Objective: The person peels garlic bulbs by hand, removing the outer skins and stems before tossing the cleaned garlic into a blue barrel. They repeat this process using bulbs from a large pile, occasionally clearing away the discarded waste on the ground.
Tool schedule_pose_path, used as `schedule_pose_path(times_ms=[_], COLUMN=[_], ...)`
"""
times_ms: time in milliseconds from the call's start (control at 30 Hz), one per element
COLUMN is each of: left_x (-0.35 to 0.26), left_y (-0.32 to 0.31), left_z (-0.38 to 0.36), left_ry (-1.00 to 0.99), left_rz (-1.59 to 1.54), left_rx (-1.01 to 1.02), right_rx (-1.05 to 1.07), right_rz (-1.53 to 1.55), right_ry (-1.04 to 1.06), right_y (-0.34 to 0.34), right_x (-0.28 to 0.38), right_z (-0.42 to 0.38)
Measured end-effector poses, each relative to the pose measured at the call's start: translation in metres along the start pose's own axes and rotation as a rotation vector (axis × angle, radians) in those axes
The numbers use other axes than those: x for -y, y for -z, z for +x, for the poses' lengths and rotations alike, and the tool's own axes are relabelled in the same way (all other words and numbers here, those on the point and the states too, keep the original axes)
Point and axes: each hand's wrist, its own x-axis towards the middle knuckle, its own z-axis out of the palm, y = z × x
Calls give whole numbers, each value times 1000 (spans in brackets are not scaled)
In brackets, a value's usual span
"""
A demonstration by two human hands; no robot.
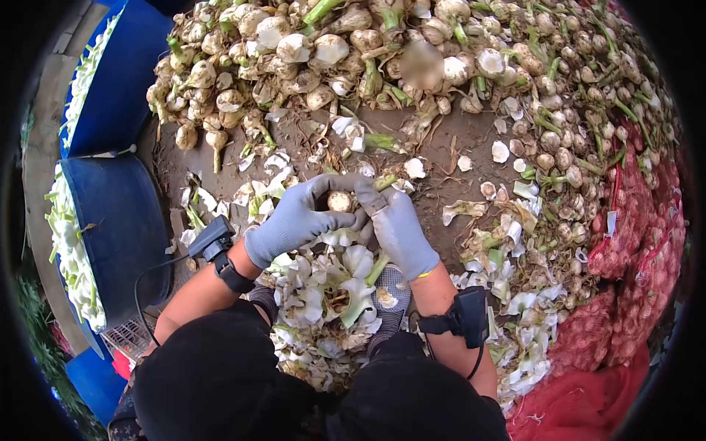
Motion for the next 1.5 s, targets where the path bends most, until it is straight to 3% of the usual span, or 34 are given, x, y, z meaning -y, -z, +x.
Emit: schedule_pose_path(times_ms=[67, 133, 400, 467, 533, 567, 600, 633, 667, 733, 767, 800, 833, 900, 933, 1000, 1033, 1067, 1167, 1200, 1233, 1267, 1333, 1367, 1400, 1467, 1500], left_x=[3, 3, 5, -2, 8, 27, 32, 34, 20, -14, -9, -6, -5, -19, -18, -10, 1, 6, 1, -10, -15, -12, -3, -4, 3, 2, -2], left_y=[-2, 0, 2, 10, 16, 19, 22, 25, 22, 14, 16, 15, 14, 15, 21, 34, 39, 33, 31, 34, 36, 35, 33, 38, 40, 34, 38], left_z=[-1, -1, -7, -14, -17, -14, -12, -12, -14, -19, -21, -22, -22, -27, -29, -32, -29, -27, -33, -29, -27, -28, -27, -30, -32, -37, -34], left_ry=[68, 70, -14, 65, 149, 75, 3, 110, 114, 154, 19, 23, 34, 169, 169, 281, 230, -63, -140, -143, -144, -141, 149, 186, 53, -123, -105], left_rz=[-124, -450, -490, -497, -506, -431, -358, -562, -563, -509, -431, -429, -291, -116, -115, -333, -256, 59, -82, 192, 467, 469, -233, -404, -642, -444, -559], left_rx=[22, -12, -57, -11, 34, 95, 155, 194, 193, 24, 83, 89, 64, 30, 26, 48, -24, -217, -250, -171, -88, -88, -130, -166, -70, -27, -71], right_rx=[40, 88, 70, 45, 30, -68, -61, -143, -230, -170, -69, 24, 115, 32, -48, -38, 47, 133, 82, 53, 89, 91, 11, -143, -139, -79, 61], right_rz=[-80, 32, 104, 91, -266, -696, -691, -895, -1095, -1036, -523, -14, -21, -93, -166, -262, -117, 24, -237, -361, -224, -221, -455, -765, -762, -1186, -1106], right_ry=[-1, 64, 8, -11, 4, 276, 276, 482, 690, 720, 539, 342, 262, 167, 77, 102, 67, 34, 128, 186, 177, 176, 301, 357, 358, 216, 234], right_y=[2, 0, -10, -13, -14, -9, -11, -13, -15, -19, -26, -30, -22, -24, -27, -28, -31, -33, -32, -32, -33, -34, -37, -31, -30, -31, -32], right_x=[8, 7, 13, 21, 26, 10, 9, 8, 7, 13, 11, 8, 3, 8, 10, 6, 5, 5, -1, -3, -6, -4, 3, 3, 3, 9, -8], right_z=[-6, -11, -14, -16, -16, -11, -10, -9, -9, -9, -9, -10, -3, -2, -1, -7, -16, -20, -16, -13, -10, -13, -16, -14, -15, -15, -17])
